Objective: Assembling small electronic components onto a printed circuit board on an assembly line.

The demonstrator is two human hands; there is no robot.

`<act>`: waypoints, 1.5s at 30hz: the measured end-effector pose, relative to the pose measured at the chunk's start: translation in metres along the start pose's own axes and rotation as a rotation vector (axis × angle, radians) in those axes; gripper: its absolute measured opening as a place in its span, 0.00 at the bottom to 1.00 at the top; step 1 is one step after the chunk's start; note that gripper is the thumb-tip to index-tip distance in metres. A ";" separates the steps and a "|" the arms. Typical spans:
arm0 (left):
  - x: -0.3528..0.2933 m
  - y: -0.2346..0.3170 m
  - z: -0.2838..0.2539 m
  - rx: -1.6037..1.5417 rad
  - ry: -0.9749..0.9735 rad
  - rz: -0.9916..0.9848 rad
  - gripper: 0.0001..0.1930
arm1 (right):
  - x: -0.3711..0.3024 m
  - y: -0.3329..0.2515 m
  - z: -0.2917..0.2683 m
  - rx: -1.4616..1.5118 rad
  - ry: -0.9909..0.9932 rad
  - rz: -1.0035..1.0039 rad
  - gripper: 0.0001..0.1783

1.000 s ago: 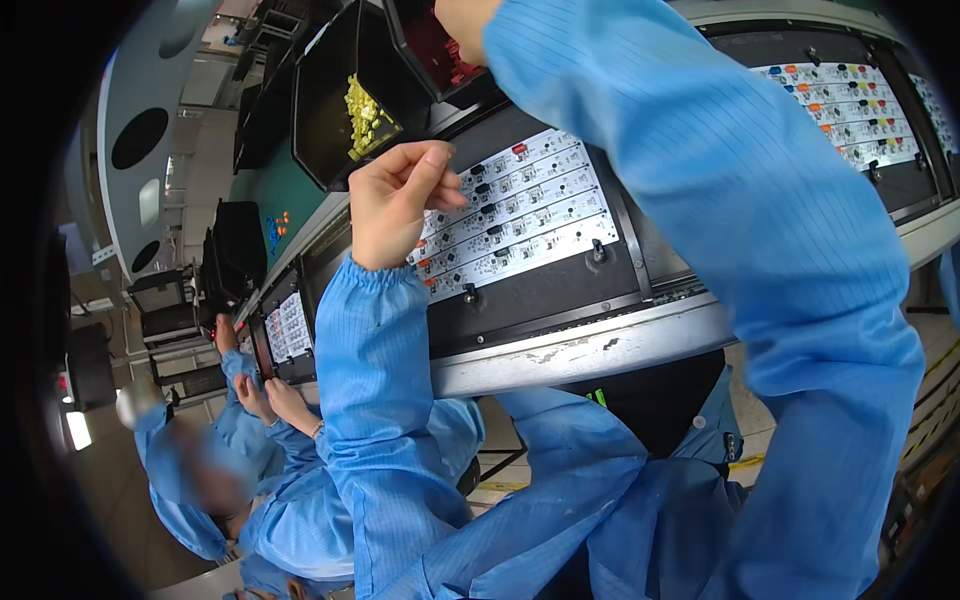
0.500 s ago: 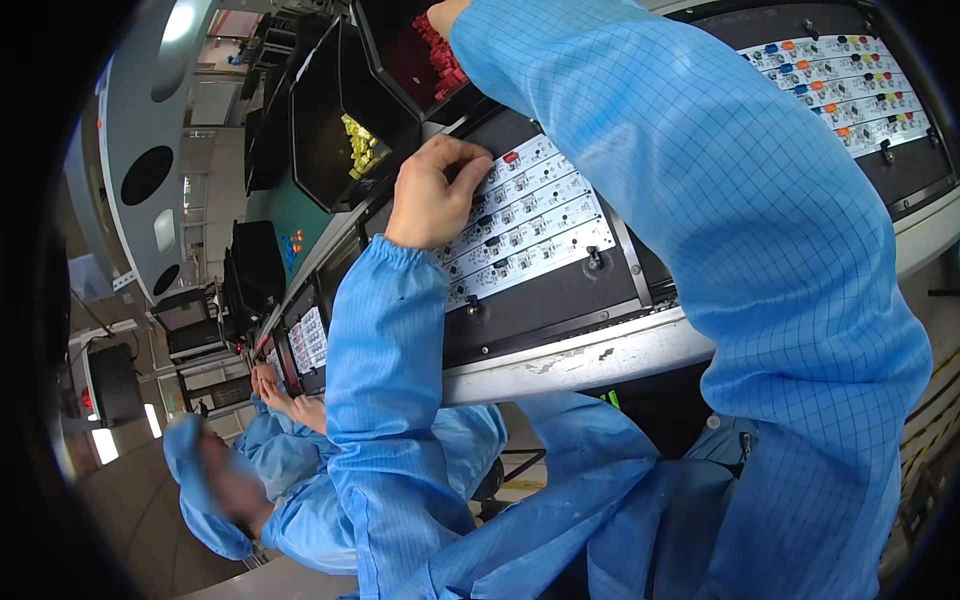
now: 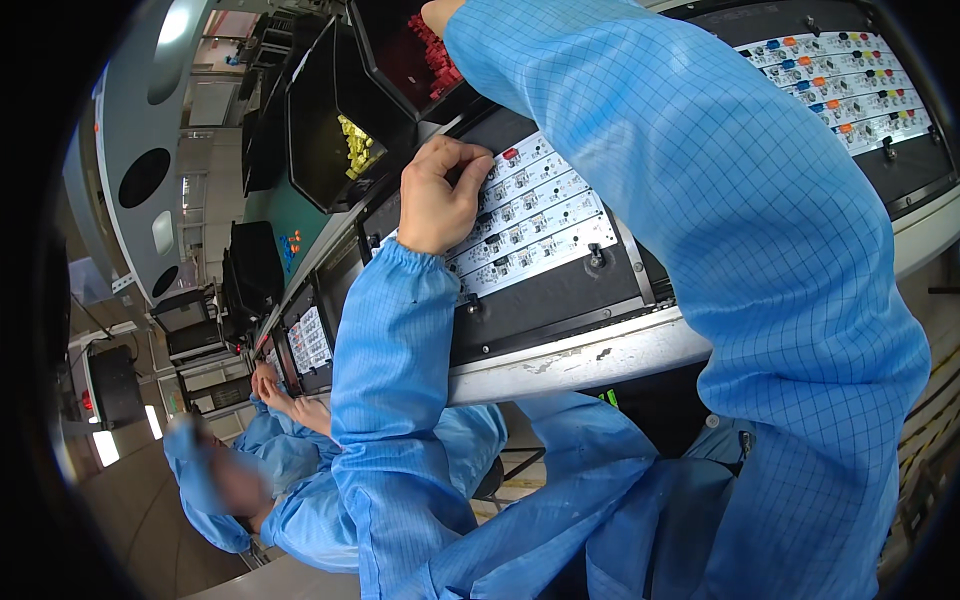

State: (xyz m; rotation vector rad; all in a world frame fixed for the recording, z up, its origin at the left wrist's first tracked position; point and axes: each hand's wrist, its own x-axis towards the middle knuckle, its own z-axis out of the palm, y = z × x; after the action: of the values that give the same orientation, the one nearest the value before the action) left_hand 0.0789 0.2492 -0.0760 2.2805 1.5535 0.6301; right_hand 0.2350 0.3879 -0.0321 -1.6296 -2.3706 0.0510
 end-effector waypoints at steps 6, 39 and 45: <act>-0.008 -0.005 -0.002 0.012 0.048 0.011 0.05 | -0.017 -0.014 -0.009 0.031 -0.006 -0.031 0.14; -0.081 -0.261 -0.174 0.297 0.143 -0.573 0.18 | -0.151 -0.219 0.058 0.406 -0.165 -0.502 0.06; -0.120 -0.297 -0.177 0.137 0.207 -0.157 0.14 | -0.163 -0.231 0.064 0.582 -0.050 -0.335 0.06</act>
State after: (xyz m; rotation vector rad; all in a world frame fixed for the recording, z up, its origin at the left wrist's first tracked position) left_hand -0.2866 0.2473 -0.0909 2.2185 1.9053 0.7586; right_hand 0.0638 0.1600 -0.0847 -0.9651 -2.3237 0.6531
